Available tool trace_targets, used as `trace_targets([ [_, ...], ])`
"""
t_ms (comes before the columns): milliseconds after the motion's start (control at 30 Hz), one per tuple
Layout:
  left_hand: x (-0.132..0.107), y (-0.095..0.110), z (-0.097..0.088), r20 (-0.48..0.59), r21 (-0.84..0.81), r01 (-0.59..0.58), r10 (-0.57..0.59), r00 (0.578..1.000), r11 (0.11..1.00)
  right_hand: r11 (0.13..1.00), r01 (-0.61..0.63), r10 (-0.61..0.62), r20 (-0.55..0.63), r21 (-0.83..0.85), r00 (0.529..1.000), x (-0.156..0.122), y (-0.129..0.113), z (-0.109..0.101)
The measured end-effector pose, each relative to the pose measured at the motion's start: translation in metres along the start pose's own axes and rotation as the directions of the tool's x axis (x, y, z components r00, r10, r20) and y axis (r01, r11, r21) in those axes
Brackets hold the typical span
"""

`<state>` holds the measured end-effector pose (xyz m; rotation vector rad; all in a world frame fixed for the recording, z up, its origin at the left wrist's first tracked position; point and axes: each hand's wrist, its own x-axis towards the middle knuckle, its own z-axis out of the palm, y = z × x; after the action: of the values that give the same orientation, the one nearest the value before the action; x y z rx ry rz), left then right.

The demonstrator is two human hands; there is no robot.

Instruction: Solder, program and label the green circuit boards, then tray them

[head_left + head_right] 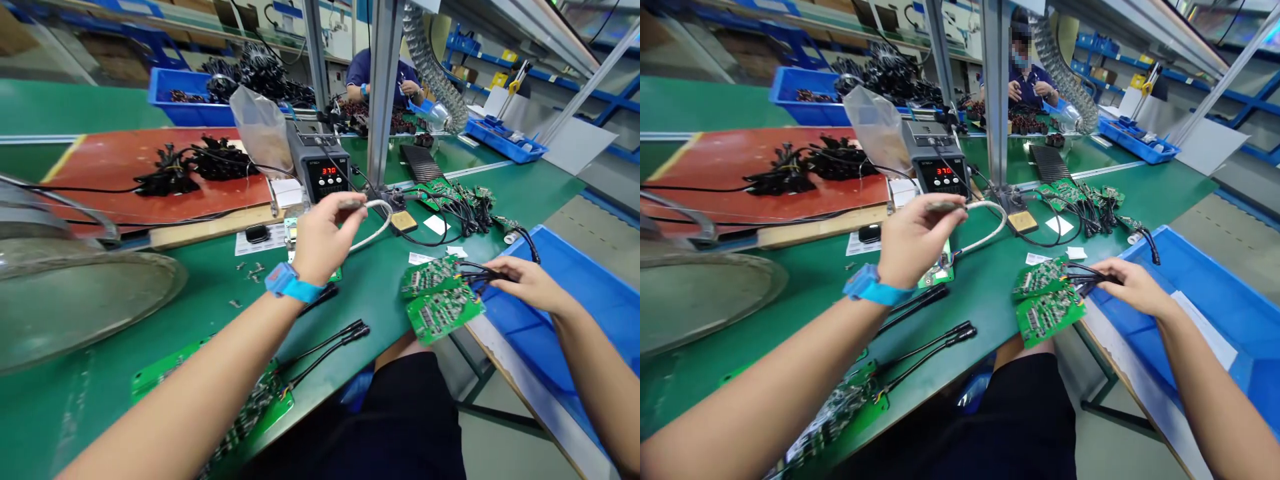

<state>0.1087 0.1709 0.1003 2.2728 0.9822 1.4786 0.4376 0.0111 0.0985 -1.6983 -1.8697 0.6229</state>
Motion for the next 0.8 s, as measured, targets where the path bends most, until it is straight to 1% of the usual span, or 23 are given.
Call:
trace_targets([
  [67,0.009,0.001,-0.008,-0.065,-0.106,0.075,-0.083,0.994,0.991,1.0,0.03,-0.03,0.01,-0.008,1.0,0.027,-0.002,0.021],
  [133,0.01,0.005,-0.014,-0.075,-0.204,0.125,-0.143,0.987,0.971,0.998,0.039,-0.04,-0.015,-0.04,0.999,0.044,-0.001,0.036],
  [167,0.008,0.007,-0.017,-0.063,-0.222,0.132,-0.15,0.987,0.966,0.997,0.041,-0.043,-0.045,-0.062,0.998,0.048,-0.002,0.041],
  [200,0.005,0.01,-0.019,-0.042,-0.209,0.119,-0.131,0.991,0.971,0.995,0.039,-0.047,-0.083,-0.087,0.995,0.05,-0.005,0.044],
  [267,0.0,0.015,-0.024,0.023,-0.124,0.039,-0.036,0.999,0.991,0.99,0.032,-0.057,-0.184,-0.138,0.981,0.048,-0.02,0.048],
  [333,-0.004,0.023,-0.024,0.101,-0.015,-0.086,0.087,0.991,0.996,0.994,0.008,-0.036,-0.257,-0.112,0.966,0.046,-0.048,0.054],
  [367,-0.004,0.027,-0.023,0.141,0.027,-0.145,0.14,0.98,0.989,1.0,-0.013,0.005,-0.261,-0.029,0.965,0.049,-0.065,0.059],
  [400,-0.004,0.031,-0.021,0.177,0.055,-0.191,0.178,0.968,0.98,0.991,-0.055,0.079,-0.203,0.12,0.976,0.053,-0.083,0.065],
  [433,-0.003,0.036,-0.019,0.208,0.064,-0.22,0.202,0.957,0.973,0.946,-0.117,0.147,-0.076,0.303,0.986,0.06,-0.101,0.071],
  [467,-0.002,0.041,-0.019,0.232,0.058,-0.238,0.218,0.948,0.97,0.855,-0.188,0.178,0.067,0.484,0.982,0.069,-0.117,0.078],
  [500,-0.001,0.044,-0.02,0.259,0.036,-0.25,0.233,0.938,0.968,0.757,-0.235,0.168,0.166,0.61,0.972,0.078,-0.13,0.084],
  [533,-0.001,0.046,-0.025,0.285,0.008,-0.257,0.244,0.927,0.966,0.668,-0.256,0.149,0.211,0.699,0.966,0.087,-0.14,0.089],
  [567,-0.002,0.046,-0.033,0.306,-0.013,-0.258,0.249,0.919,0.966,0.607,-0.269,0.129,0.241,0.748,0.962,0.094,-0.147,0.092],
  [600,-0.004,0.044,-0.046,0.324,-0.017,-0.252,0.244,0.914,0.967,0.588,-0.272,0.113,0.256,0.762,0.96,0.098,-0.152,0.093],
  [633,-0.009,0.038,-0.062,0.338,0.002,-0.236,0.221,0.915,0.972,0.61,-0.271,0.103,0.265,0.745,0.959,0.099,-0.154,0.092],
  [667,-0.018,0.03,-0.081,0.331,0.063,-0.207,0.175,0.927,0.976,0.672,-0.267,0.09,0.281,0.691,0.955,0.098,-0.155,0.091],
  [700,-0.031,0.02,-0.102,0.32,0.16,-0.146,0.089,0.943,0.976,0.76,-0.248,0.072,0.301,0.601,0.951,0.094,-0.155,0.089],
  [733,-0.048,0.009,-0.123,0.287,0.257,-0.07,-0.007,0.958,0.964,0.852,-0.203,0.05,0.311,0.483,0.949,0.089,-0.154,0.087],
  [767,-0.069,-0.001,-0.143,0.227,0.329,0.033,-0.113,0.967,0.944,0.935,-0.128,0.018,0.315,0.332,0.949,0.083,-0.151,0.086],
  [800,-0.093,-0.011,-0.161,0.21,0.384,0.158,-0.252,0.945,0.91,0.982,-0.044,-0.017,0.314,0.184,0.949,0.078,-0.147,0.087],
])
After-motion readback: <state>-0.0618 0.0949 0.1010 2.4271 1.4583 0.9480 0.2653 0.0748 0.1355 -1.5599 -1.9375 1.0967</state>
